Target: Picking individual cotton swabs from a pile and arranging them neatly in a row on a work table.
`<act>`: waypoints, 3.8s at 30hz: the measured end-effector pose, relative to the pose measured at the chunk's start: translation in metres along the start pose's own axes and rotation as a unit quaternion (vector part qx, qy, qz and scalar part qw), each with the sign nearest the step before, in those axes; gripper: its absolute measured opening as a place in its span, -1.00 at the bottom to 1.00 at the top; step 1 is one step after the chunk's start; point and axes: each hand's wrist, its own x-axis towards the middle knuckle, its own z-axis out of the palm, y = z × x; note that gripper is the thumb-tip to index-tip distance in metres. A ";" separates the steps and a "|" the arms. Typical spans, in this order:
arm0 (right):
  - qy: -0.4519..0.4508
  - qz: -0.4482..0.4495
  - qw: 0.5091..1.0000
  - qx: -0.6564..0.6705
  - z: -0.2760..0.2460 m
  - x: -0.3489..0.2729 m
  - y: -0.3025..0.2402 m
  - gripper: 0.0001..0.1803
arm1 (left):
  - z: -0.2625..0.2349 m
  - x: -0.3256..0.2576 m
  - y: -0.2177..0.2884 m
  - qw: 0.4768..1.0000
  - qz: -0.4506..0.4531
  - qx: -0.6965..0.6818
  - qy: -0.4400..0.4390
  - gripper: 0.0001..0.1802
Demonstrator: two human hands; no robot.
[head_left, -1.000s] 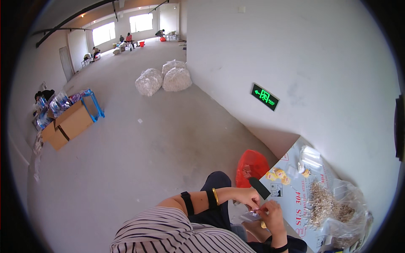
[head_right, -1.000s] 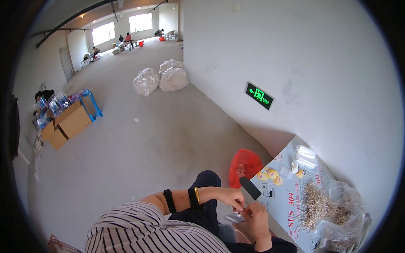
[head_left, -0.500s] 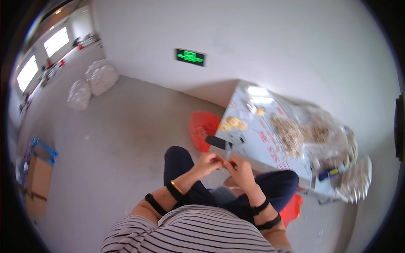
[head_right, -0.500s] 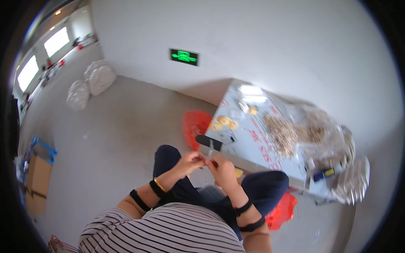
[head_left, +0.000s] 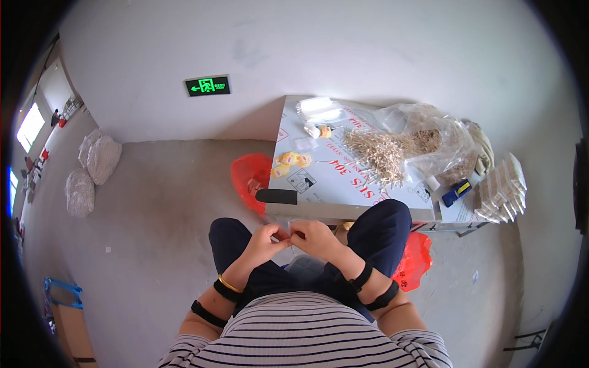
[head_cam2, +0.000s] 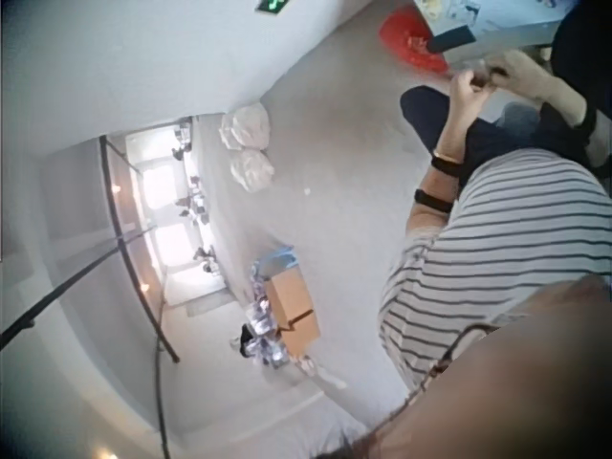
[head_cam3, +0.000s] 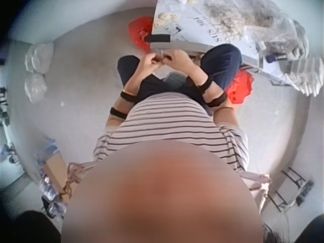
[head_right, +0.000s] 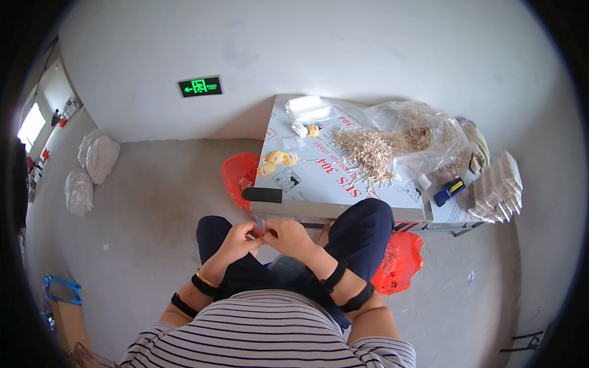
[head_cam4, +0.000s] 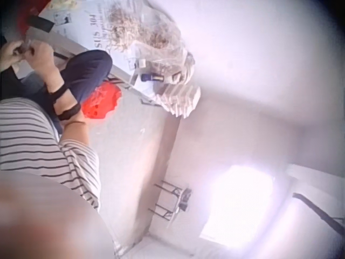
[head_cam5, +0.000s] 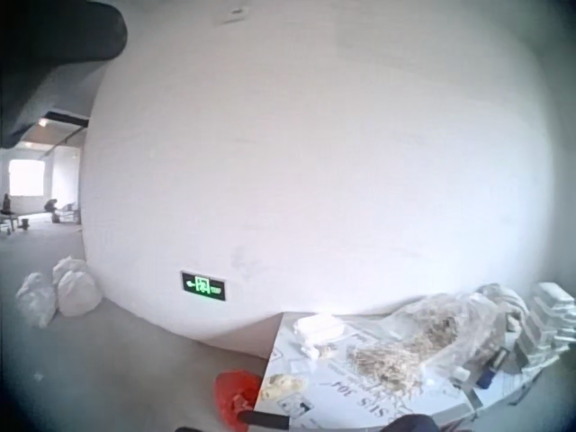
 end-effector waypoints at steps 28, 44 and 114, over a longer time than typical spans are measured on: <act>-0.021 0.029 0.950 0.310 -0.031 0.027 0.048 -0.84 | -0.057 0.046 0.059 0.998 0.031 0.040 0.023 -0.36; -0.099 0.067 0.923 0.366 -0.022 0.038 0.061 -0.81 | -0.035 0.065 0.058 0.925 0.228 0.302 -0.039 -0.26; 0.099 0.154 0.983 -0.015 -0.179 0.046 0.088 -0.75 | 0.038 0.284 -0.127 0.940 0.212 0.266 -0.033 -0.62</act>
